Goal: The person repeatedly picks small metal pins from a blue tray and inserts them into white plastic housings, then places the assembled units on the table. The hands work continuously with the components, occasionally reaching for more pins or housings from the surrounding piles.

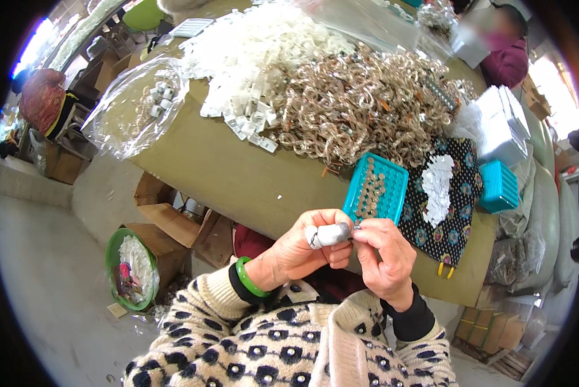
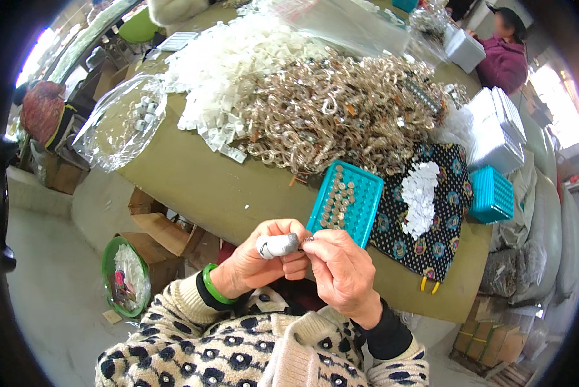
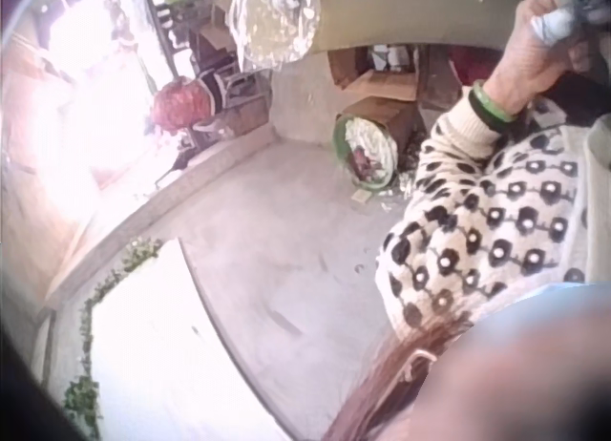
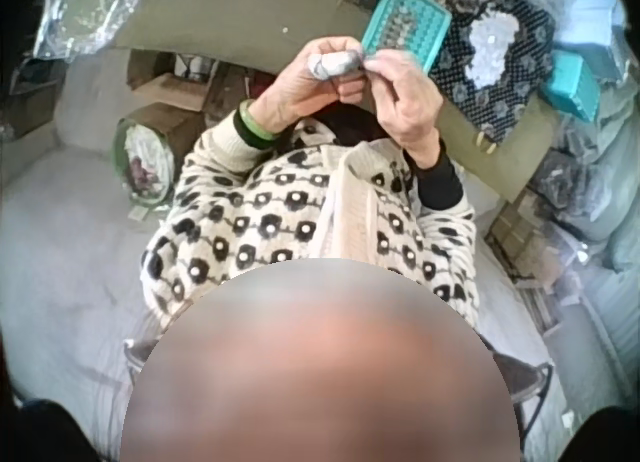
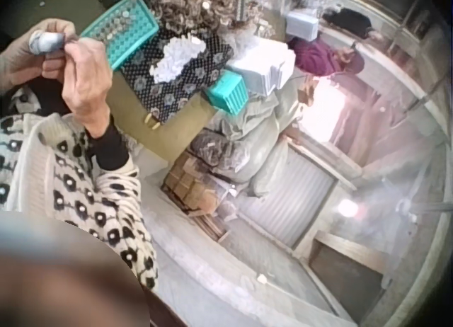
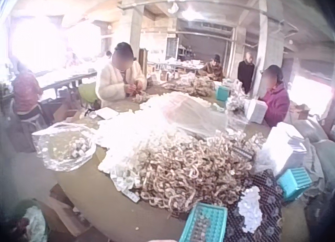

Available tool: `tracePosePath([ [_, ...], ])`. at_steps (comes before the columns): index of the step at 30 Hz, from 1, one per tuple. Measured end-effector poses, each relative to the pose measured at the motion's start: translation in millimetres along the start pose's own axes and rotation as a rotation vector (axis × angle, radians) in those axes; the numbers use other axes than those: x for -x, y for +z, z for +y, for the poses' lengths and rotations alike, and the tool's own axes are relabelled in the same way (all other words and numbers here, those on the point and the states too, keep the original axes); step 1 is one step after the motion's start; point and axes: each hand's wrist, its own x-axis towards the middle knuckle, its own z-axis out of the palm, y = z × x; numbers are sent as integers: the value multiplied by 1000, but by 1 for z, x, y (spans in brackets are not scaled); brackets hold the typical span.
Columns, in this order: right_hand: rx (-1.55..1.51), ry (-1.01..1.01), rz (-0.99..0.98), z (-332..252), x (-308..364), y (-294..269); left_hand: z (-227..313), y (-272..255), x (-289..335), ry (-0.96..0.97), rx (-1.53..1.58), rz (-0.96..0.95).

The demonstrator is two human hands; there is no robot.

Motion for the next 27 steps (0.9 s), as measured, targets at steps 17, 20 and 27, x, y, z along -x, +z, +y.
tracePosePath([
  [17, -572, 507, -98, 3, 6, 0, 144, -51, 13, 622, -2523, 646],
  [20, -562, 481, -100, 5, 2, 1, 139, -51, 15, 667, -2473, 613],
  [27, -795, 643, 19, 8, -4, 8, 86, -26, 15, 493, -1307, 637],
])
